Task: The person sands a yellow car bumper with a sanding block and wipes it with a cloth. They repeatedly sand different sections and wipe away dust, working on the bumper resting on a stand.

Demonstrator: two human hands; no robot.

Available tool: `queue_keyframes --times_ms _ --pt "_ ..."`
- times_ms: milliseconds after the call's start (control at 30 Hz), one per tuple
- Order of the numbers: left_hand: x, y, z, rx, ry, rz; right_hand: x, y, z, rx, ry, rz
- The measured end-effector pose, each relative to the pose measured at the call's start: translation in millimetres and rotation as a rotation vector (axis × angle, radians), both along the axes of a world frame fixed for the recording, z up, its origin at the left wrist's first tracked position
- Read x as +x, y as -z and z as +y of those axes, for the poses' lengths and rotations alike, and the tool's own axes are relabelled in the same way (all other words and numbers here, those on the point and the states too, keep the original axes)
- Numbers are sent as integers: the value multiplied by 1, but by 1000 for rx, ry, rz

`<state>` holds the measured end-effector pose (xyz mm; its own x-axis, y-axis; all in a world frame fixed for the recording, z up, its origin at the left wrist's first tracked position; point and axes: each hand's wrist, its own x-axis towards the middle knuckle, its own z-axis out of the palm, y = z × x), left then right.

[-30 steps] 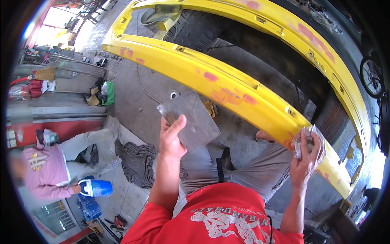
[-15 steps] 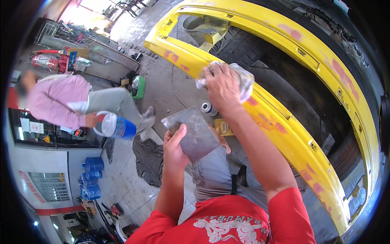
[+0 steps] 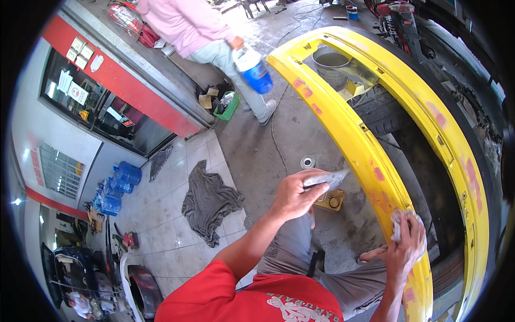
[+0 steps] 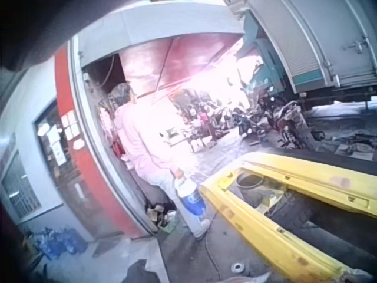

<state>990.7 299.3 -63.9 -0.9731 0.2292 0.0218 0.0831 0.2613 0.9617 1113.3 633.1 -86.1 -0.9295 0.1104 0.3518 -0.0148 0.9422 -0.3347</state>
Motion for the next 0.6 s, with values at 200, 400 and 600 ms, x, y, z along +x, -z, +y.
queue_keyframes --times_ms 200,400,600 --pt "-9 -22 20 -517 314 685 78 -2 39 -55 168 -98" --pt "-56 -9 42 -716 365 973 130 6 58 -157 357 -105" --pt "-101 -4 61 -807 412 1023 140 2 64 -242 484 -183"
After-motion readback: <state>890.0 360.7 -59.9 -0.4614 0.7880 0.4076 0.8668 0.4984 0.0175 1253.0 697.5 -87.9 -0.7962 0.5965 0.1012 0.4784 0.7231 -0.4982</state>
